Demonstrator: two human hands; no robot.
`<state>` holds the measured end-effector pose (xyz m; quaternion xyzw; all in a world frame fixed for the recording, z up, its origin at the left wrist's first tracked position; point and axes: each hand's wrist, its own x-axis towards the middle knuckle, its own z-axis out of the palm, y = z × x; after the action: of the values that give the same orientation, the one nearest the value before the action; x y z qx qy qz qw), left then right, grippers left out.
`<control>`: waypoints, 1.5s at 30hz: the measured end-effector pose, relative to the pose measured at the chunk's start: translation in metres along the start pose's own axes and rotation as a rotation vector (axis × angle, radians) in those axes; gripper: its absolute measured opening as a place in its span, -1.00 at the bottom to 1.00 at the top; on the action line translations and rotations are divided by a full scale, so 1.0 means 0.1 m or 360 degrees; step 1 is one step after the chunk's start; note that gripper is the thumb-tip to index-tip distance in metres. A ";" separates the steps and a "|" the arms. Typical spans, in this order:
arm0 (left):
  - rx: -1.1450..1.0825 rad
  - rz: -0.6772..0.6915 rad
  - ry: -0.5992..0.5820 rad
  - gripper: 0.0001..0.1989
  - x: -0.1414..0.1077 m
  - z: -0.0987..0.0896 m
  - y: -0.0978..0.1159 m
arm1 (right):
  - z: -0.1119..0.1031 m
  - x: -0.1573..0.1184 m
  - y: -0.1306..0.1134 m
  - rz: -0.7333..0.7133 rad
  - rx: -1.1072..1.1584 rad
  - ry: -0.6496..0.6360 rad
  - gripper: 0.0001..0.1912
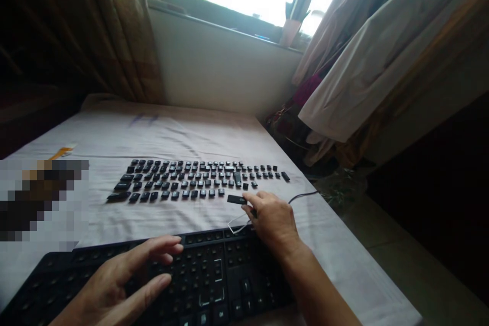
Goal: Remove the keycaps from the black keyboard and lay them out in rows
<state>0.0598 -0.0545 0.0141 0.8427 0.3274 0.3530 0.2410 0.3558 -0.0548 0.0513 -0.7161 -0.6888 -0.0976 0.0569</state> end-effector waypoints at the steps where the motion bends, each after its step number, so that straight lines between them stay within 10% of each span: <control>1: 0.0002 0.0012 -0.0004 -0.54 0.00 0.01 -0.01 | 0.02 0.09 0.04 0.0014 -0.0063 -0.0107 -0.73; 20: 0.0007 0.0093 -0.0005 -0.59 0.02 0.02 -0.01 | 0.22 0.40 0.01 0.0015 -0.0079 -0.0343 -0.63; 34: 0.0217 0.0214 -0.0050 -0.69 0.00 0.00 -0.07 | -0.07 0.10 0.44 0.0157 0.0803 0.0071 -0.69; 45: 0.0223 0.0272 -0.0129 -0.70 0.00 0.04 -0.07 | 0.07 0.25 -0.03 -0.0179 -0.0062 -0.0386 -0.52</control>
<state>0.0598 -0.0506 0.0072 0.8959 0.2681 0.3142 0.1637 0.3544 -0.0287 0.0497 -0.6838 -0.7277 -0.0267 -0.0462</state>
